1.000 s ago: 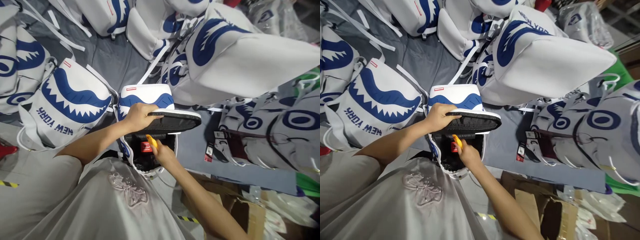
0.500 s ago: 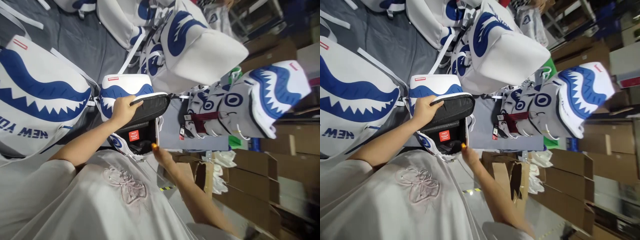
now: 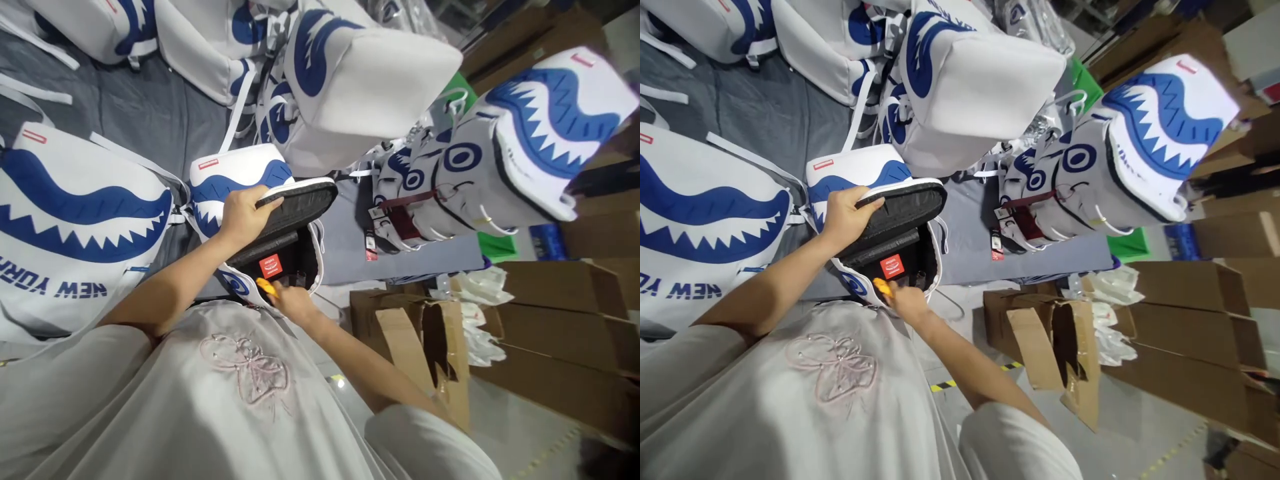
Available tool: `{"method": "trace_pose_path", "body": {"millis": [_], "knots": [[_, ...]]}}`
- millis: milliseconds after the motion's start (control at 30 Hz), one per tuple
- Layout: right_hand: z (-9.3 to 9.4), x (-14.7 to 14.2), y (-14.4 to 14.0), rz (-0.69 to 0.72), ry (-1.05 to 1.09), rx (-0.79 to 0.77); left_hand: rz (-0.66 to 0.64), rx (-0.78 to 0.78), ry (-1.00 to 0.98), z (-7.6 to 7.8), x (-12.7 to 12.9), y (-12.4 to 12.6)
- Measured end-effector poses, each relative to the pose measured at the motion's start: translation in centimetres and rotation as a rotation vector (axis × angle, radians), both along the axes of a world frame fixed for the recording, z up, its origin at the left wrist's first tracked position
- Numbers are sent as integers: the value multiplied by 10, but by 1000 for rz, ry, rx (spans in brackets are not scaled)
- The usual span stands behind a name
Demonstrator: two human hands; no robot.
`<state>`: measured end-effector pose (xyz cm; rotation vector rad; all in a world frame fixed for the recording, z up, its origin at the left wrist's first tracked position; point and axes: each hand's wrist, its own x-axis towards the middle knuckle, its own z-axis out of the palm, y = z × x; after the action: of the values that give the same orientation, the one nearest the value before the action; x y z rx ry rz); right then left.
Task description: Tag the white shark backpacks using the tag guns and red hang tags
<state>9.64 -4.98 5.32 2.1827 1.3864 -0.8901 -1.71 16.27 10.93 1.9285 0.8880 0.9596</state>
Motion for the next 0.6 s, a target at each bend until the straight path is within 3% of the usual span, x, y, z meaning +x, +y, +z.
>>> {"method": "trace_pose_path", "body": {"millis": [133,267,467,600], "knots": [[-35,-8,24,-67,-27,120,59,66,-2,1,-4,0],[-55,-2,29,-127,-47,241,64,132,-10,4,-2,2],[-61,-2,27,-210,-29,353,-42,185,20,20,15,8],[-56,-1,32,-183,44,358,-96,252,36,26,21,13]]}}
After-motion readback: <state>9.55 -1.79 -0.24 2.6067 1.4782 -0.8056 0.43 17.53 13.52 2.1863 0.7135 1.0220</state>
